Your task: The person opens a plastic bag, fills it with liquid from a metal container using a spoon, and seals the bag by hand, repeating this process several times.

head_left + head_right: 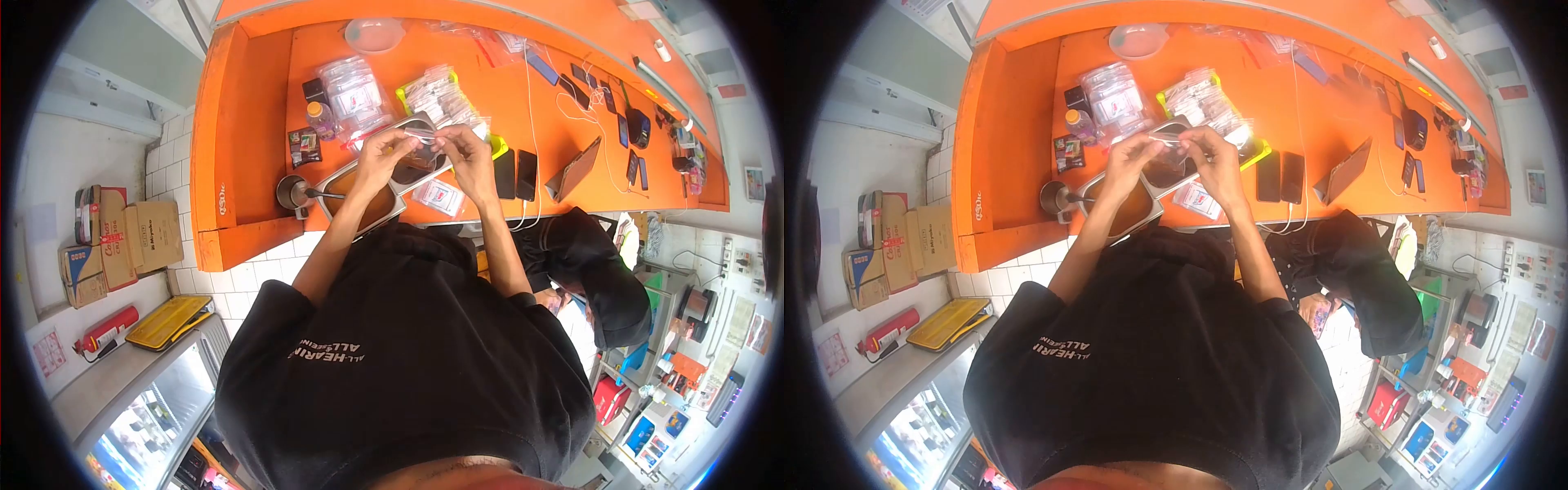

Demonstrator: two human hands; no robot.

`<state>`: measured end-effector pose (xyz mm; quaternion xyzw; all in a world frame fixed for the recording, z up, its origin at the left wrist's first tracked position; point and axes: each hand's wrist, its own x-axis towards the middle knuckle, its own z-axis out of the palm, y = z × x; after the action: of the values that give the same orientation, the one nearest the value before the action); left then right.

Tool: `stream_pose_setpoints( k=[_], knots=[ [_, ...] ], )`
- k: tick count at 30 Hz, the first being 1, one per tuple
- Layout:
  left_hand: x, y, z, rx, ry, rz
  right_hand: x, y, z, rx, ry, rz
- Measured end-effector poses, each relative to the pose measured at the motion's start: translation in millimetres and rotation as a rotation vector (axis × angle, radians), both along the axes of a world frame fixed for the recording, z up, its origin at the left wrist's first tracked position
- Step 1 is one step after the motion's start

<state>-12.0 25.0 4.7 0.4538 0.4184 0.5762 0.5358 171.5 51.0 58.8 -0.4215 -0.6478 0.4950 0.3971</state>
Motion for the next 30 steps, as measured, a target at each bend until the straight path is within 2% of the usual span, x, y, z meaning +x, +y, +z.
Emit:
stream_pose_setpoints(
  k=[4,6,10,12,15,16,18,21,22,25,27,28,29,30],
  knots=[
    [4.0,0.8,11.9,0.007,-0.059,-0.002,6.3,-2.9,8.3,-0.049,0.028,-0.077],
    [3.1,0.3,13.1,-0.030,0.041,-0.021,8.4,-4.9,9.0,0.000,-0.140,-0.041],
    [2.0,0.3,15.4,-0.026,0.105,-0.107,6.2,-6.4,-11.0,0.006,-0.060,-0.068],
    [0.1,-1.9,15.5,0.078,0.327,-0.070,9.2,-9.6,-6.4,0.076,-0.121,-0.034],
    [0.5,-4.7,15.0,-0.034,0.383,-0.099,14.0,-14.6,6.1,0.156,-0.173,0.006],
    [0.0,-5.1,13.2,-0.036,0.384,-0.106,17.0,-15.9,7.5,0.171,-0.167,0.010],
    [3.1,-4.6,14.2,0.008,0.213,-0.054,27.8,-19.2,8.3,0.171,-0.198,-0.024],
    [20.5,-8.2,24.7,0.141,0.319,-0.090,36.4,-24.5,6.7,0.180,-0.225,-0.079],
    [28.9,-10.7,24.9,0.037,0.222,-0.126,38.2,-25.7,11.2,0.182,-0.188,-0.085],
    [53.4,-4.7,24.3,-0.006,0.128,-0.090,54.1,-23.0,6.8,0.204,-0.193,-0.049],
    [65.1,-8.8,23.4,-0.074,0.163,-0.134,63.2,-18.3,-19.4,0.047,0.123,-0.189],
    [70.5,-8.6,13.6,-0.015,0.314,-0.157,69.9,-10.2,-26.5,-0.026,0.255,-0.175],
    [74.9,-8.2,2.8,0.045,0.466,-0.179,80.0,-2.2,-31.6,-0.032,0.251,-0.164],
    [74.8,-9.5,-10.6,0.052,0.430,-0.263,87.2,4.0,-31.1,-0.178,0.373,-0.207]
  ],
)
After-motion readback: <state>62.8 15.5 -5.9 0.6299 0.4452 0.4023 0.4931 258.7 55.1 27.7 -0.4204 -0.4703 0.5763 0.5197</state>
